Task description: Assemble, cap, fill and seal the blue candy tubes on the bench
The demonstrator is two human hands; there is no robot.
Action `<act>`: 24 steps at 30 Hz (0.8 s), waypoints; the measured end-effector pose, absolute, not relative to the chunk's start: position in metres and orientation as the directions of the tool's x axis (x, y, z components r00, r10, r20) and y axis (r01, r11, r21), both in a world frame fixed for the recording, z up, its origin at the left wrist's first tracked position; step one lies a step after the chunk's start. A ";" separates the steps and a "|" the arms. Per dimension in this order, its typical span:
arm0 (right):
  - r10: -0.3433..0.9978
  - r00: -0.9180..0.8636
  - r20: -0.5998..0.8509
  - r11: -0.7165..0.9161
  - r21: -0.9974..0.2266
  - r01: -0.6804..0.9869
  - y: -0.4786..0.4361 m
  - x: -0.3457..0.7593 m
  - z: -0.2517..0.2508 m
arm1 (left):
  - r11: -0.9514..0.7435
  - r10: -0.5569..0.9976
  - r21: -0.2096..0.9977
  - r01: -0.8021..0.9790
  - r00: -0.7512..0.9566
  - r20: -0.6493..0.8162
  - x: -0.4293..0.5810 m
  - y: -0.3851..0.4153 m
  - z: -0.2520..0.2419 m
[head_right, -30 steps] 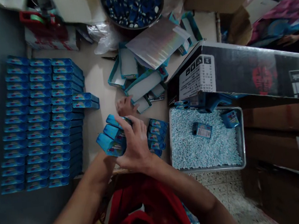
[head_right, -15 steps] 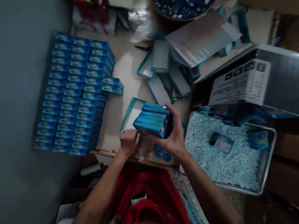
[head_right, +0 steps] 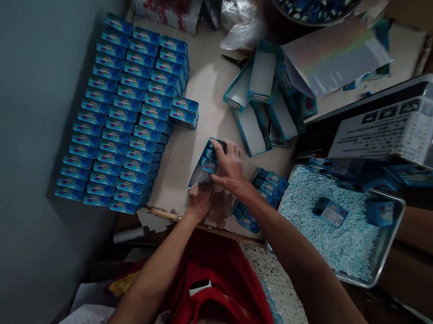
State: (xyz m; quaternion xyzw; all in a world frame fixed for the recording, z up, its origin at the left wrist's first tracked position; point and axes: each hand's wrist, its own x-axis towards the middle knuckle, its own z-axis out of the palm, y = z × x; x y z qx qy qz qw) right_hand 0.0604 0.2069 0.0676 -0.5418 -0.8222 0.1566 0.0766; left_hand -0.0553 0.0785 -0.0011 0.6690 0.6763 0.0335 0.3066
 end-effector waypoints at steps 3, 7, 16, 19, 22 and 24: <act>0.917 -0.385 -0.102 0.346 -0.277 0.897 0.218 0.045 0.064 | 0.069 0.922 0.463 0.884 0.120 -0.368 -0.057 0.077 -0.005; 0.883 -0.435 -0.177 0.391 -0.235 0.890 0.231 0.036 0.061 | 0.057 0.911 0.461 0.886 0.142 -0.386 -0.059 0.081 -0.001; 0.927 -0.375 -0.023 0.313 -0.507 0.803 0.257 0.062 0.078 | 0.057 0.905 0.466 0.883 0.152 -0.398 -0.024 0.075 0.020; 0.885 -0.459 0.078 0.427 -0.528 0.734 0.295 0.034 0.074 | 0.040 0.903 0.497 0.867 0.181 -0.389 -0.023 0.070 0.021; 0.843 -0.535 0.064 0.497 -0.473 0.727 0.336 -0.017 0.056 | -0.029 0.945 0.565 0.824 0.207 -0.253 -0.038 0.061 0.022; 0.847 -0.531 0.007 0.481 -0.433 0.762 0.357 -0.044 0.043 | -0.046 0.986 0.589 0.807 0.130 -0.101 -0.057 0.052 0.024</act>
